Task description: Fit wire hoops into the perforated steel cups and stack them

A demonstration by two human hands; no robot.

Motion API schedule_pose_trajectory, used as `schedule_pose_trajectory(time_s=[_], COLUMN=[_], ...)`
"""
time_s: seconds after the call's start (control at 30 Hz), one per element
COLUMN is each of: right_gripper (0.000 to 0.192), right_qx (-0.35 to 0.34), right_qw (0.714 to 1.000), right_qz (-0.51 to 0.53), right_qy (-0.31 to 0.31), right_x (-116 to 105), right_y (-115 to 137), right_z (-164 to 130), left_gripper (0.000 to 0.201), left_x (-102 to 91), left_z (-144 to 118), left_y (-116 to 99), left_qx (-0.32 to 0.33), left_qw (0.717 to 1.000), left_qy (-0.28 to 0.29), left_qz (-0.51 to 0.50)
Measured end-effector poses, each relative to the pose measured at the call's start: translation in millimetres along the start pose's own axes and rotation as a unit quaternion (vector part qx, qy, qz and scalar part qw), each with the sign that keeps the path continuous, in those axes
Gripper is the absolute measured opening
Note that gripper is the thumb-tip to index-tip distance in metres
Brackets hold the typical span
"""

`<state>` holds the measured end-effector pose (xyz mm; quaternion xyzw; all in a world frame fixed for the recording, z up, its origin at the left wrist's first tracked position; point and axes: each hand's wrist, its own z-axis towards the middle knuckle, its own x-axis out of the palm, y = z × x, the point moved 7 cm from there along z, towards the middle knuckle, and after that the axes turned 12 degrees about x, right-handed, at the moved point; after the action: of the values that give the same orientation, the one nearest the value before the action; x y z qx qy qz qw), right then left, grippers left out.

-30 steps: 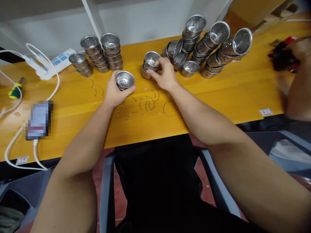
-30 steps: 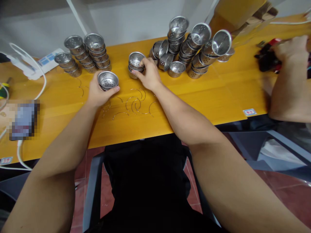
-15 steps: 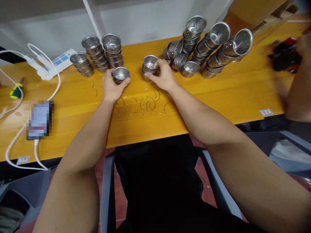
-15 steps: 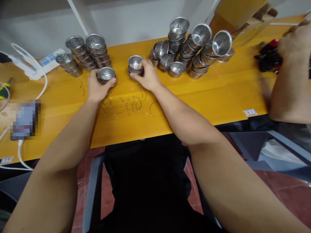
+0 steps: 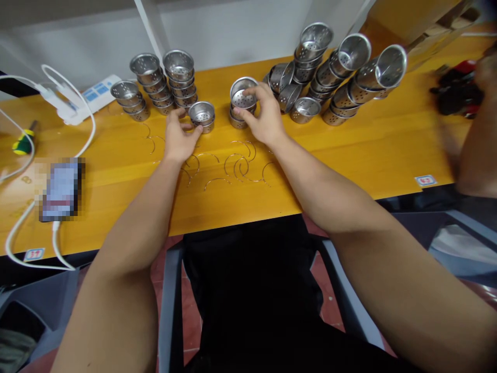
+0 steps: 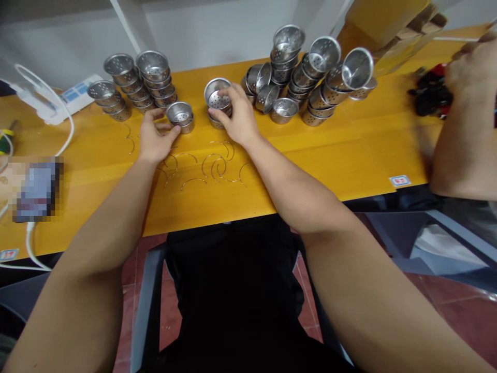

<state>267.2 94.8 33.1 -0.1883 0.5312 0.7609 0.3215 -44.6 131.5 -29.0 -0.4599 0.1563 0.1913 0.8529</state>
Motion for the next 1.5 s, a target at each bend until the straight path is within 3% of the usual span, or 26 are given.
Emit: schedule_pose_trajectory(time_s=[0.07, 0.17, 0.27, 0.37, 0.47, 0.6, 0.7, 0.77, 0.87, 1.07, 1.2, 1.5], right_gripper=[0.054, 0.071, 0.097, 0.112, 0.106, 0.072, 0.064, 0.072, 0.075, 0.028, 0.006, 0.014], right_qx=[0.01, -0.008, -0.037, -0.035, -0.043, -0.034, -0.042, -0.061, -0.088, -0.078, -0.11, -0.156], right_qw=[0.999, 0.998, 0.995, 0.99, 0.986, 0.971, 0.917, 0.889, 0.88, 0.885, 0.898, 0.897], right_qz=[-0.039, -0.058, -0.032, -0.027, -0.027, -0.024, -0.075, -0.117, -0.175, -0.194, -0.194, -0.198], right_qy=[-0.001, 0.024, 0.084, 0.137, 0.162, 0.236, 0.39, 0.439, 0.433, 0.415, 0.378, 0.364], right_x=[-7.3, -12.1, -4.2, 7.6, 5.8, -17.8, -23.3, -22.6, -13.5, 7.5, 13.0, 16.1], right_y=[10.1, 29.8, 50.2, 66.3, 78.0, 65.4, 41.3, 30.4, 30.7, 49.0, 56.4, 70.1], right_z=[-4.6, -17.8, -37.8, -56.0, -61.8, -51.9, -57.2, -64.1, -70.5, -71.9, -71.7, -81.6], left_gripper=[0.081, 0.095, 0.113, 0.113, 0.11, 0.115, 0.115, 0.113, 0.112, 0.111, 0.112, 0.112], left_x=[-0.9, -1.0, 8.7, 19.0, 21.4, 13.5, 7.5, 5.8, 6.4, 10.6, 13.5, 12.4], left_z=[0.8, -1.9, -11.9, -23.9, -27.7, -21.3, -18.0, -17.3, -17.5, -19.6, -20.7, -21.7], left_y=[-5.2, -30.7, -60.1, -80.7, -82.9, -71.5, -66.8, -65.5, -65.6, -69.5, -71.2, -73.5], left_qx=[0.031, 0.095, 0.148, 0.229, 0.261, 0.198, 0.162, 0.152, 0.149, 0.141, 0.146, 0.142], left_qw=[0.999, 0.995, 0.987, 0.966, 0.957, 0.977, 0.985, 0.987, 0.987, 0.987, 0.985, 0.985], left_qy=[-0.014, -0.01, 0.062, 0.118, 0.114, 0.068, 0.055, 0.056, 0.061, 0.07, 0.083, 0.089], left_qz=[-0.003, 0.002, -0.015, -0.029, -0.046, -0.037, -0.022, -0.016, -0.012, -0.023, -0.036, -0.031])
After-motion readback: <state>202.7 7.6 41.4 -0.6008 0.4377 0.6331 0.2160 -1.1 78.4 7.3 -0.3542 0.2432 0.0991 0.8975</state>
